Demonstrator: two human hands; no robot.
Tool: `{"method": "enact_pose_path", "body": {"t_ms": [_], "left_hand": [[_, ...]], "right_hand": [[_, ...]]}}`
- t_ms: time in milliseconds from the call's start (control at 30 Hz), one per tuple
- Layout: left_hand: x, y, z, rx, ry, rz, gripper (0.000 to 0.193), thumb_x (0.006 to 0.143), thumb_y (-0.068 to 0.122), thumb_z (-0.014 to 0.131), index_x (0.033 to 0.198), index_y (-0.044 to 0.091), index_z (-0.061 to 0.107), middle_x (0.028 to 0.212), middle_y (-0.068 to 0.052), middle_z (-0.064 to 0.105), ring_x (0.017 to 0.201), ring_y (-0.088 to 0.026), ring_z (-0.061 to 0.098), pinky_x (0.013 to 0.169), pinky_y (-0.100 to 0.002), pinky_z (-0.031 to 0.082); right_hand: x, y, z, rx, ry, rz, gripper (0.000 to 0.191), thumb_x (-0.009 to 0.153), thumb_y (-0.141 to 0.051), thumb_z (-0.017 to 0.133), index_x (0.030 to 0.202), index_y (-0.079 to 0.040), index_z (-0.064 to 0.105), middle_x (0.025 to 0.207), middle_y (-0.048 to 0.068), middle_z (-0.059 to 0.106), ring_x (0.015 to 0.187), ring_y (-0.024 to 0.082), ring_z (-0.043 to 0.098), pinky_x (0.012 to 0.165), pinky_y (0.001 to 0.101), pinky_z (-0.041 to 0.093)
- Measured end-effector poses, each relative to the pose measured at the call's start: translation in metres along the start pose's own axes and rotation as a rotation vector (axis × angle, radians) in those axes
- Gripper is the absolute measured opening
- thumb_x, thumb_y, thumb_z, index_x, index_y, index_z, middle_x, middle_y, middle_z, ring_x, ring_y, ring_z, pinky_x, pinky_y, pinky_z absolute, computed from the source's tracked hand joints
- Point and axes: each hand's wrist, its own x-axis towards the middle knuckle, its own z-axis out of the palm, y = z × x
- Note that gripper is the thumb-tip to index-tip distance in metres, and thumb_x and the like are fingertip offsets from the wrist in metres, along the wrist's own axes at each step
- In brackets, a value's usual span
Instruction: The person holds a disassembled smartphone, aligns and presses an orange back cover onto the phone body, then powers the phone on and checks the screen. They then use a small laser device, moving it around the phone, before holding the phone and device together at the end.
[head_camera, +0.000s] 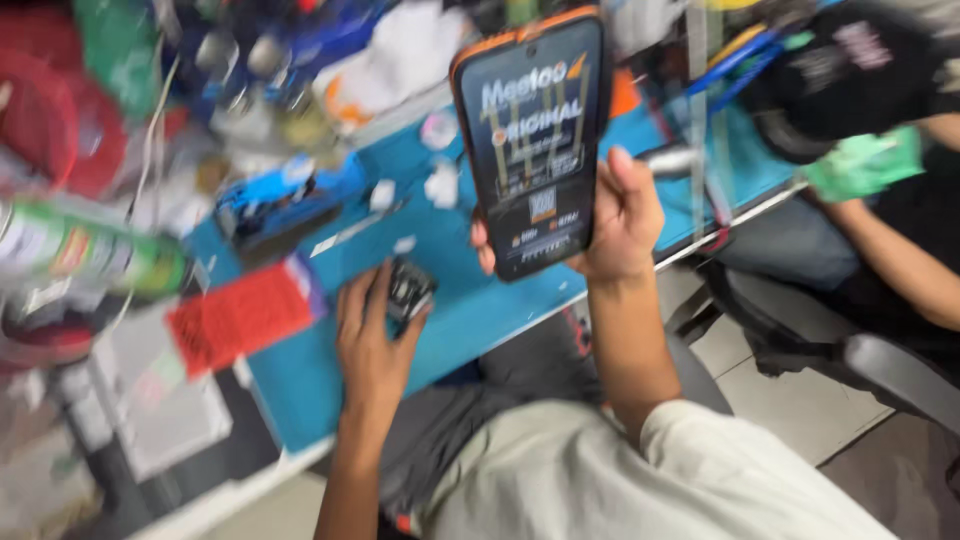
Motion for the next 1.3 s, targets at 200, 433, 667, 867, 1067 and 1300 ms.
{"method": "enact_pose_path", "body": {"t_ms": [200,433,667,867,1067,1300], "left_hand": [[0.002,-0.006,-0.019,0.086,-0.016,0.01,0.064,0.082,0.021,0.084,0.137,-0.002,0.059,0.131,-0.02,0.059,0.122,-0.04,0.051,0.105,-0.05,0.041],[-0.014,-0.031,-0.045,0.132,-0.178,-0.101,0.065,0.08,0.02,0.084,0.137,0.001,0.061,0.131,-0.016,0.059,0.123,-0.036,0.052,0.105,-0.049,0.041],[0.004,-0.05,-0.067,-0.003,-0.332,-0.087,0.075,0.076,0.019,0.087,0.142,0.002,0.057,0.132,-0.015,0.058,0.12,-0.035,0.051,0.106,-0.046,0.043],[0.022,-0.044,-0.061,-0.082,-0.45,-0.058,0.074,0.077,0.015,0.086,0.144,0.003,0.055,0.135,-0.014,0.059,0.126,-0.034,0.051,0.107,-0.044,0.044],[0.05,-0.014,-0.04,-0.035,-0.404,0.049,0.063,0.073,0.025,0.087,0.129,0.002,0.065,0.134,-0.017,0.058,0.124,-0.034,0.05,0.105,-0.046,0.043],[0.101,0.008,0.055,0.275,-0.367,0.489,0.013,0.082,0.004,0.074,0.095,0.007,0.074,0.108,-0.006,0.063,0.108,-0.022,0.061,0.097,-0.039,0.042]], "right_hand": [[0.01,0.043,0.022,-0.127,0.061,0.072,0.083,0.108,-0.059,0.03,0.155,0.009,0.041,0.121,0.039,0.063,0.097,0.046,0.069,0.09,0.0524,0.058],[-0.002,0.073,0.017,-0.181,0.195,0.162,0.09,0.107,-0.067,0.025,0.155,0.009,0.039,0.12,0.037,0.064,0.098,0.042,0.07,0.089,0.0505,0.059],[-0.027,0.05,-0.01,-0.229,0.371,0.102,0.094,0.106,-0.071,0.026,0.15,0.011,0.039,0.121,0.035,0.065,0.098,0.043,0.069,0.089,0.0522,0.059],[-0.062,0.014,-0.032,-0.082,0.394,0.104,0.106,0.096,-0.077,0.027,0.158,0.009,0.034,0.133,0.034,0.062,0.105,0.046,0.069,0.086,0.0593,0.061],[-0.114,-0.019,-0.052,-0.004,0.323,0.058,0.111,0.096,-0.084,0.028,0.154,0.01,0.035,0.123,0.038,0.066,0.098,0.047,0.072,0.073,0.0591,0.063],[-0.123,-0.023,-0.074,0.023,0.285,0.145,0.116,0.094,-0.086,0.029,0.155,0.012,0.036,0.125,0.04,0.063,0.091,0.049,0.072,0.072,0.0594,0.061]]}}
